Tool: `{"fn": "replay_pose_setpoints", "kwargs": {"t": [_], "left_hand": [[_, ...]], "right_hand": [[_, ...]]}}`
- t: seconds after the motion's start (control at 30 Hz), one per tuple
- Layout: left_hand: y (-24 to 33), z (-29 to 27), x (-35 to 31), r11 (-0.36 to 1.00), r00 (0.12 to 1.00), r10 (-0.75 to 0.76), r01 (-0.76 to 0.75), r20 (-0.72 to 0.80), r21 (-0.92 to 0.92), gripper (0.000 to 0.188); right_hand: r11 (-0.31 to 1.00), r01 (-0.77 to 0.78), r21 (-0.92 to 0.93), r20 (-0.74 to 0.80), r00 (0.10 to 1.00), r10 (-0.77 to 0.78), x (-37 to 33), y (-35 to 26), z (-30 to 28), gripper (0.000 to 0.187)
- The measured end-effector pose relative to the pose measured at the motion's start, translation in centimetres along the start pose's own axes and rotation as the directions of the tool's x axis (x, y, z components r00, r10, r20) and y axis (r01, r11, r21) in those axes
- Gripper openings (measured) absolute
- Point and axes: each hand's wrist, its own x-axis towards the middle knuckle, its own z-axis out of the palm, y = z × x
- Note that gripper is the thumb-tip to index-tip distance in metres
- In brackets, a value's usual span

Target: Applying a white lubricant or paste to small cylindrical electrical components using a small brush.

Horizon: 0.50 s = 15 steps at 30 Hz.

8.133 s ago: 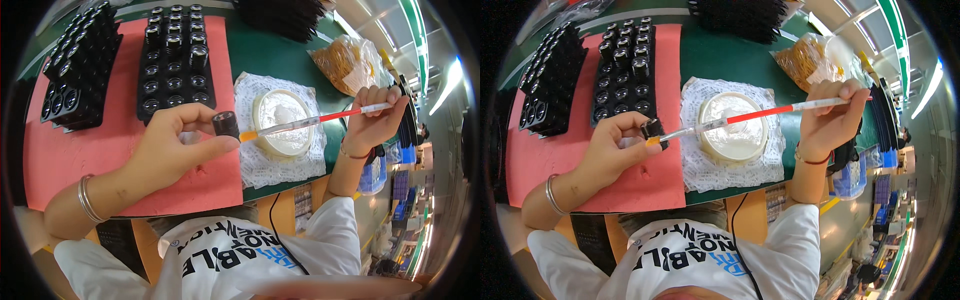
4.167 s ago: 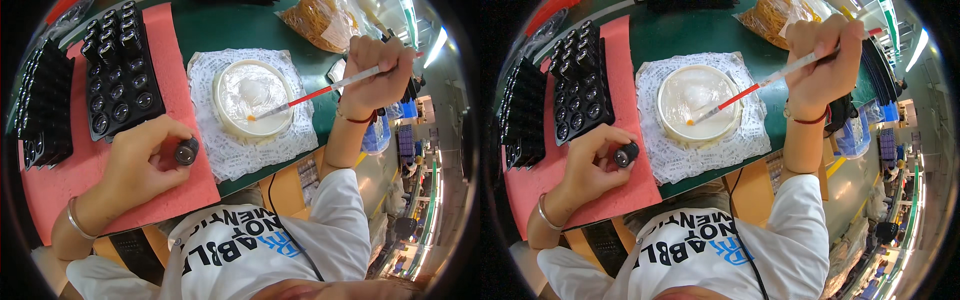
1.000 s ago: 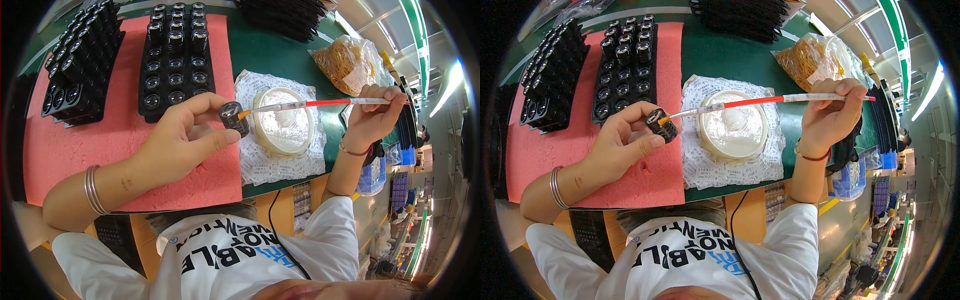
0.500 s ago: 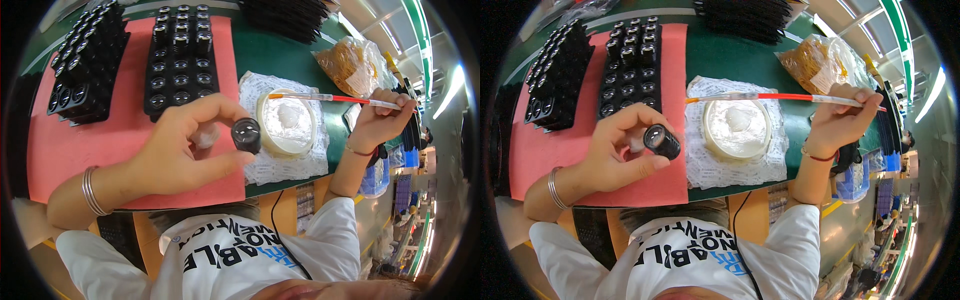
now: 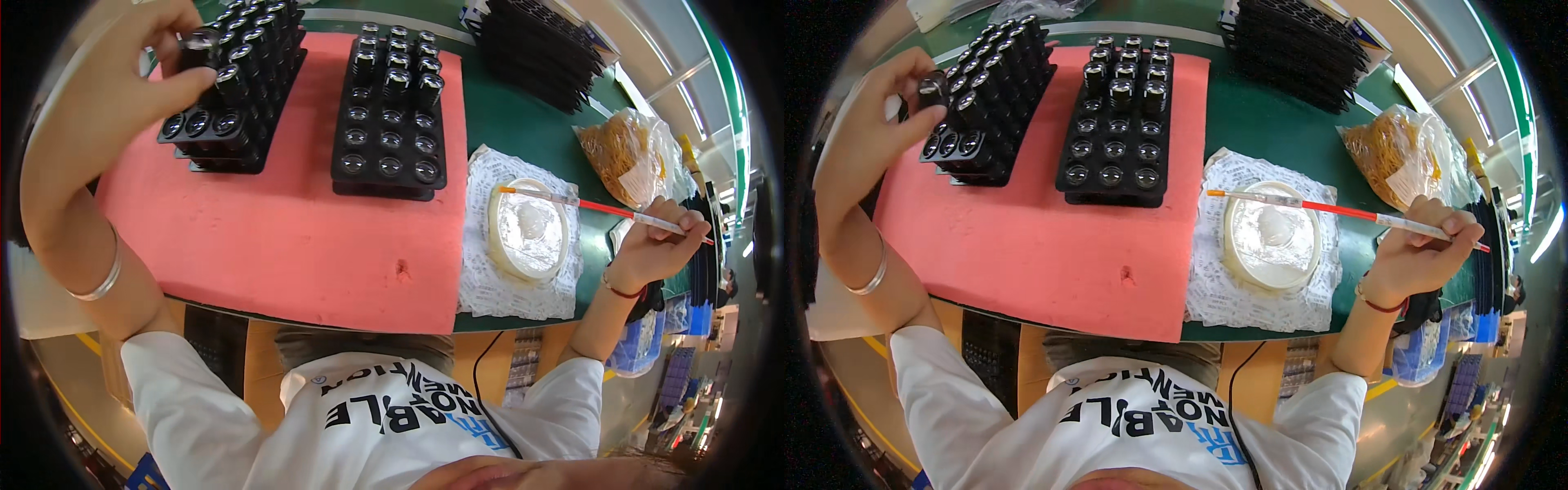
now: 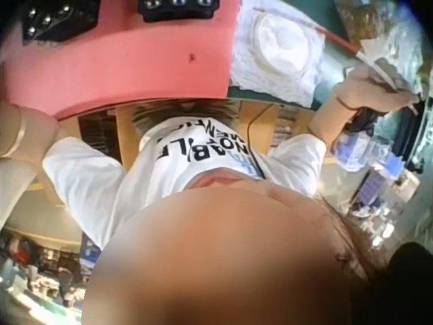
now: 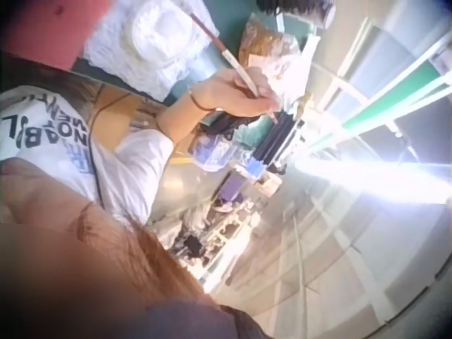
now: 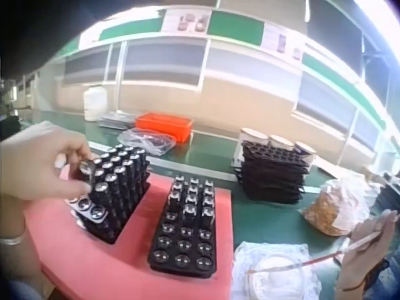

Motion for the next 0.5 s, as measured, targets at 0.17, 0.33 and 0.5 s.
{"fn": "replay_pose_setpoints", "kwargs": {"t": [0.17, 0.33, 0.5], "left_hand": [[-8.4, -2.3, 1.8, 0.997, 0.988, -0.058, 0.05, 0.141, 0.059, 0.024], [-9.8, -1.5, 2.7, 0.975, 0.985, -0.139, 0.118, 0.102, 0.19, 0.029], [-8.7, -0.5, 2.6, 0.984, 0.987, -0.139, 0.129, 0.083, 0.121, 0.022]], "right_hand": [[0.999, 0.007, -0.047, 0.011, 1.0, -0.006, -0.2, -0.2, -0.1, 0.032], [0.999, 0.027, -0.041, 0.021, 0.999, -0.026, -0.2, 0.2, -0.6, 0.032], [0.999, 0.013, -0.052, -0.015, 1.0, -0.014, -0.3, 0.2, -0.4, 0.033]]}}
